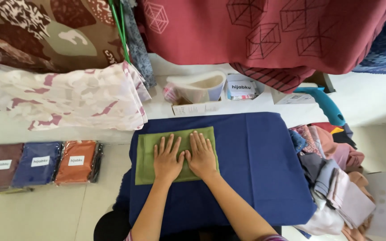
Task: The person folds a green piece of fabric on a blue mat using a lint roller to smooth it out. They then place the folded fabric into a clear plastic bag and seal it.
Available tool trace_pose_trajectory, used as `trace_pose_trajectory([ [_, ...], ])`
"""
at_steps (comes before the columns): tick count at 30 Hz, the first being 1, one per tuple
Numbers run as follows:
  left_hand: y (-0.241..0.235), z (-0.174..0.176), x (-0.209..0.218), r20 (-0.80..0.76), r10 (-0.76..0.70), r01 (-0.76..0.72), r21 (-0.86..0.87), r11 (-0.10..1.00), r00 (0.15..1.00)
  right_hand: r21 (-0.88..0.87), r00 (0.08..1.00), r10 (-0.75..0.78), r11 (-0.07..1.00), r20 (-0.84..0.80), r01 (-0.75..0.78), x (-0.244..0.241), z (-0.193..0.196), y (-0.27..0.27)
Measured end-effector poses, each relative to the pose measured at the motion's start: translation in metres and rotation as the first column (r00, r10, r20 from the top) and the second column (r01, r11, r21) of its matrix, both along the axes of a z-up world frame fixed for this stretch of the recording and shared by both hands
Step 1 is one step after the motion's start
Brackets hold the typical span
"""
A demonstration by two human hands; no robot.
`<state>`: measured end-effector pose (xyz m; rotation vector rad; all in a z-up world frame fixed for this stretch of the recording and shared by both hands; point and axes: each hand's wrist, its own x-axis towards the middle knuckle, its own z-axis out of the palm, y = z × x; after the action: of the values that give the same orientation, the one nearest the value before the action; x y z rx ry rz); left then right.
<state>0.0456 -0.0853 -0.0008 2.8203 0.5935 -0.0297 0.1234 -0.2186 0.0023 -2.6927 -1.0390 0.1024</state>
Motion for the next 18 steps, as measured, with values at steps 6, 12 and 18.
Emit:
trace_pose_trajectory([
  [6, 0.023, 0.007, -0.018, 0.017, 0.140, -0.137, -0.099, 0.986, 0.990, -0.183, 0.982, -0.177, 0.970, -0.069, 0.162, 0.014, 0.006, -0.006],
  [12, 0.026, 0.004, -0.017, -0.019, 0.168, -0.169, -0.112, 0.979, 0.986, -0.069, 0.956, -0.265, 0.964, -0.128, 0.258, 0.019, 0.014, -0.024],
  [18, 0.025, 0.002, -0.018, -0.067, 0.146, -0.151, -0.081, 0.985, 0.987, 0.461, 0.924, -0.349, 0.802, -0.155, 0.380, 0.008, -0.003, -0.070],
])
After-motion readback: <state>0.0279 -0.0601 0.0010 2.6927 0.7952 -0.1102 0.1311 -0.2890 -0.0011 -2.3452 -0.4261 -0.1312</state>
